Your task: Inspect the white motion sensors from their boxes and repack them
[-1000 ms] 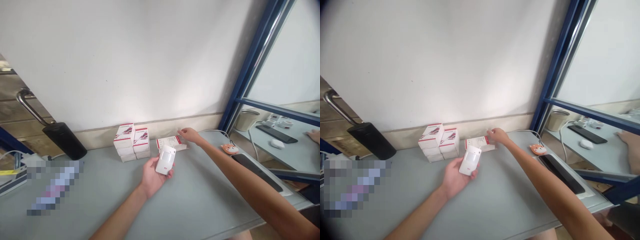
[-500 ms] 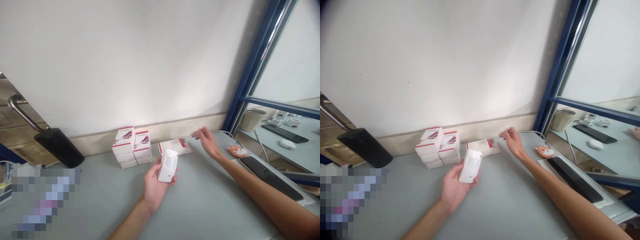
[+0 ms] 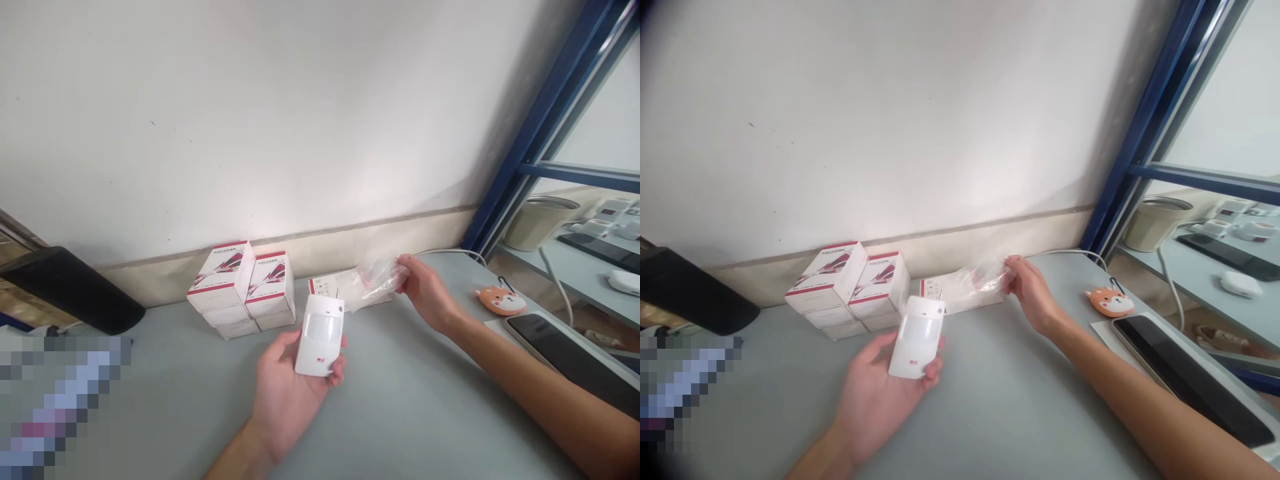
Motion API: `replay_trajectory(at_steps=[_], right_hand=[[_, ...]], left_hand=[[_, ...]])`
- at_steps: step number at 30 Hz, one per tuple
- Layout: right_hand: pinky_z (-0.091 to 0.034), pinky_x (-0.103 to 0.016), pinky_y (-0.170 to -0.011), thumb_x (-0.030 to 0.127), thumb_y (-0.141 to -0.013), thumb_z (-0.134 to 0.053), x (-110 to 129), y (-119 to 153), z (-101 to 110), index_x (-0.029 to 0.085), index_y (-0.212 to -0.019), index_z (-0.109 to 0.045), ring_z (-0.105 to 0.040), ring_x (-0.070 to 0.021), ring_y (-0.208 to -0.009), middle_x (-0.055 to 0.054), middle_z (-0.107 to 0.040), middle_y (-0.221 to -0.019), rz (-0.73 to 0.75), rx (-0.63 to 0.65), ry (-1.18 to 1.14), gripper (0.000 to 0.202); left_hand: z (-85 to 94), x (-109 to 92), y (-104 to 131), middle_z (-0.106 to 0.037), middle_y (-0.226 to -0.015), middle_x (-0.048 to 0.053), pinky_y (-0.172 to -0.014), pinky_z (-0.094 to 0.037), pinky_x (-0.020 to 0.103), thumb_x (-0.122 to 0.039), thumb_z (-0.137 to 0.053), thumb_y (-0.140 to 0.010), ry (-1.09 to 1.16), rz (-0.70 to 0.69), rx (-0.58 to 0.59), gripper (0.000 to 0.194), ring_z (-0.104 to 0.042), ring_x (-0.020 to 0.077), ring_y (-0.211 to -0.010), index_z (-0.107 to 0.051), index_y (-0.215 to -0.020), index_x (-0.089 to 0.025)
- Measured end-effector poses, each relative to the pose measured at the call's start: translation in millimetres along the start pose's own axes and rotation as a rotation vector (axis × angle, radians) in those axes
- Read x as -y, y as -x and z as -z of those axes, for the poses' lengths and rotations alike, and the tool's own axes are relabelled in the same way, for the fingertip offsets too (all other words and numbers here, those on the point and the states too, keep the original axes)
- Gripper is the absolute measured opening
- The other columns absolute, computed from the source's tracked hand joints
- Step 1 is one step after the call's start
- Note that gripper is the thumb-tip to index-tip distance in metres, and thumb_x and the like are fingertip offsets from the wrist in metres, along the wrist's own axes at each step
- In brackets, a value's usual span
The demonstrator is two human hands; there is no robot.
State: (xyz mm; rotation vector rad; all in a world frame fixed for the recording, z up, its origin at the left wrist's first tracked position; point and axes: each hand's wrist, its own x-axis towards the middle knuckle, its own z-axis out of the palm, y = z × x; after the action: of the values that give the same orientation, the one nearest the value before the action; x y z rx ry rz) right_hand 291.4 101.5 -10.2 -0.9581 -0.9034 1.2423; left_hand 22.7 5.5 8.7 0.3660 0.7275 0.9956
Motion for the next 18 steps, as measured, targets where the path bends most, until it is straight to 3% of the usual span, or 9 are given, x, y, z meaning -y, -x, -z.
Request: replay_trajectory(at_steps=[6, 13, 18], right_hand=[[-0.042, -0.028, -0.06, 0.04, -0.091, -0.068, 8.3, 2.5, -3.1, 0.022, -0.078, -0.06, -0.043, -0.0161, -0.065, 0.0, -0.052, -0.074, -0.101, 0.012, -0.066, 0.023], [-0.045, -0.032, -0.064, 0.049, -0.09, -0.066, 7.5, 5.5, -4.9, 0.025, -0.078, -0.055, -0.049, -0.0207, -0.071, -0.003, -0.053, -0.078, 0.007, 0.07, 0.087, 0.029], [-0.046, -0.032, -0.068, 0.047, -0.091, -0.064, 12.1, 12.7, -13.1, 0.024, -0.076, -0.053, -0.052, -0.0209, -0.073, -0.003, -0.055, -0.079, -0.004, 0.132, 0.12, 0.03]], left_hand=[[-0.3, 0.8, 1.6, -0.069, -0.098, 0.019, -0.07, -0.043, 0.037, -0.038, -0.049, -0.095, -0.055, 0.041, 0.054, 0.04, -0.059, 0.0223, -0.067, -0.071, -0.108, -0.007], [3.1, 3.5, 0.3, -0.071, -0.095, 0.02, -0.068, -0.043, 0.038, -0.041, -0.049, -0.095, -0.107, 0.035, 0.117, 0.044, -0.06, 0.0234, -0.065, -0.072, -0.107, -0.006], [5.4, 7.6, -0.5, -0.071, -0.094, 0.02, -0.069, -0.044, 0.039, -0.044, -0.05, -0.096, -0.15, 0.024, 0.186, 0.046, -0.061, 0.024, -0.065, -0.072, -0.111, -0.006]])
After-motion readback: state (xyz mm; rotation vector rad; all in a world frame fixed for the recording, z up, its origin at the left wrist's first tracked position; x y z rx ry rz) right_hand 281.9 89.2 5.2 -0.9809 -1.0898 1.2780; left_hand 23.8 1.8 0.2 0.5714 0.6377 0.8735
